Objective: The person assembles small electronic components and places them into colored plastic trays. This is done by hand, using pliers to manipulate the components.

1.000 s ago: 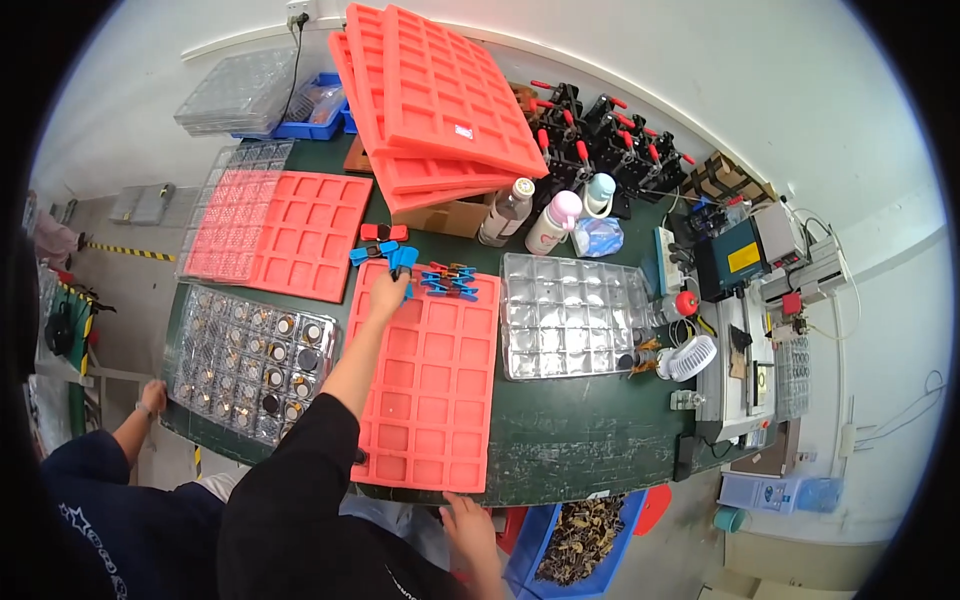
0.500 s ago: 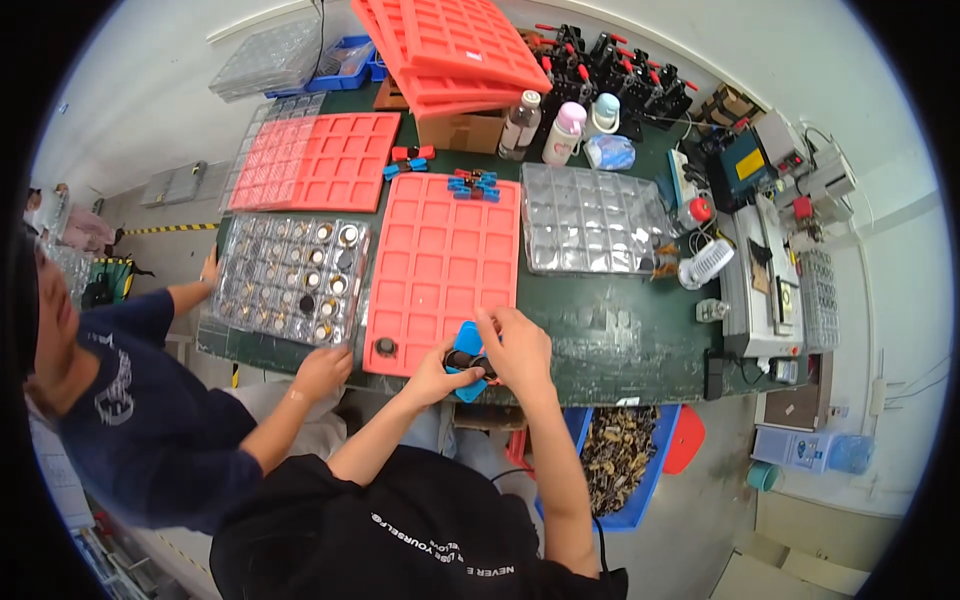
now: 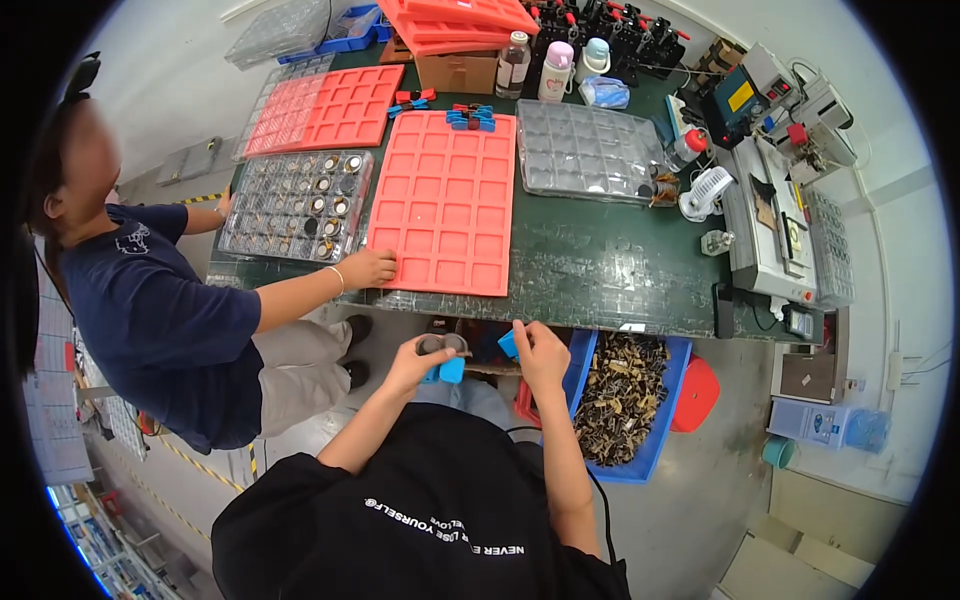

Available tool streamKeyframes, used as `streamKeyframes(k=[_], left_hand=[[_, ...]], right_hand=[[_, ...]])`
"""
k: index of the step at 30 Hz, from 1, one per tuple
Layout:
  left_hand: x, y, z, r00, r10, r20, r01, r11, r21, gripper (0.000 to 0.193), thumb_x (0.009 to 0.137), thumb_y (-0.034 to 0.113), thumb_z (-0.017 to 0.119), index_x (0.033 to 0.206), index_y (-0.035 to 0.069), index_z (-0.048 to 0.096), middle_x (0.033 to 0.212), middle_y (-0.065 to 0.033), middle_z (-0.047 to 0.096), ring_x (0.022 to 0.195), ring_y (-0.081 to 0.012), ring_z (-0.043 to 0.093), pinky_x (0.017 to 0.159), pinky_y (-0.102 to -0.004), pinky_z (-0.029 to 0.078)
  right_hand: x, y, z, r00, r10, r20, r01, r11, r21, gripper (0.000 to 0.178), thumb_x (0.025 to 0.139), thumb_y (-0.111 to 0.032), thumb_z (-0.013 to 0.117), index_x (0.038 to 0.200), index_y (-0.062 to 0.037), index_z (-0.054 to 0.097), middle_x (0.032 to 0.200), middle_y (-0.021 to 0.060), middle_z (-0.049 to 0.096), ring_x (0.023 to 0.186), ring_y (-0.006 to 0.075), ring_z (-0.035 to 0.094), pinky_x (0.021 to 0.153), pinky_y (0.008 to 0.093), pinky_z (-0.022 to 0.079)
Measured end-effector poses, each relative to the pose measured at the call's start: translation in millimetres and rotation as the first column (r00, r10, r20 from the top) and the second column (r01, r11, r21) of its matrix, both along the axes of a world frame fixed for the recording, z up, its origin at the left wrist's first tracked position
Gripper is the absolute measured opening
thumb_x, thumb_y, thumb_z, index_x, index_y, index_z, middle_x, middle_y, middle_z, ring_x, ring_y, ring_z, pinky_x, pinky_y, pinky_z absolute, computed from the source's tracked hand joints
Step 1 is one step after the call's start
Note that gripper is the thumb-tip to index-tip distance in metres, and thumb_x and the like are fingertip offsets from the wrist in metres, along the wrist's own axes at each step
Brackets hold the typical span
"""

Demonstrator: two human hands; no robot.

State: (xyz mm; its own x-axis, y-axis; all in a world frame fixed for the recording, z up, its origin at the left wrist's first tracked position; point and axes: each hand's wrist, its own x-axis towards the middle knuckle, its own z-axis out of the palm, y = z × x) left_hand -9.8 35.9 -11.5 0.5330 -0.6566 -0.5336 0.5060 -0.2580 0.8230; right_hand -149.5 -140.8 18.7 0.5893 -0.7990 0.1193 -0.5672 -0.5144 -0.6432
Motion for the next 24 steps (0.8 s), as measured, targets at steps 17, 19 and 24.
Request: streamKeyframes(k=[17, 19, 24], left_hand=[[-71, -53, 19, 0.831, 0.475, -0.288, -0.531, 0.833, -0.158, 0.025, 0.084, 0.012, 0.067, 0.105, 0.004, 0.057, 0.097, -0.0016, 0.061, 0.087, -0.0096, 0.057, 0.077, -0.0259, 0.047], [-79, -54, 21, 0.845, 0.480, -0.237, -0.519, 0.842, -0.144, 0.025, 0.084, 0.013, 0.068, 0.104, 0.003, 0.056, 0.097, -0.0016, 0.060, 0.086, -0.0088, 0.055, 0.076, -0.0246, 0.046], [-86, -58, 24, 0.859, 0.477, -0.186, -0.506, 0.848, -0.159, 0.021, 0.085, 0.013, 0.067, 0.098, 0.003, 0.056, 0.085, 0.0011, 0.057, 0.077, -0.0070, 0.052, 0.068, -0.0222, 0.043]], right_hand=[[19, 103, -61, 0.735, -0.544, 0.405, 0.060, 0.647, 0.760, 0.055, 0.100, -0.042, 0.023, 0.103, 0.0053, 0.049, 0.099, 0.0195, 0.056, 0.093, 0.0313, 0.054, 0.083, 0.0391, 0.040], [23, 95, -48, 0.709, -0.559, 0.431, 0.096, 0.682, 0.725, 0.056, 0.100, -0.042, 0.022, 0.101, 0.0070, 0.050, 0.097, 0.0212, 0.057, 0.090, 0.0318, 0.056, 0.080, 0.0393, 0.041], [22, 72, -24, 0.804, -0.507, 0.310, 0.245, 0.758, 0.605, 0.053, 0.100, -0.039, 0.027, 0.091, 0.0058, 0.054, 0.081, 0.0188, 0.059, 0.073, 0.0304, 0.056, 0.069, 0.0388, 0.043]])
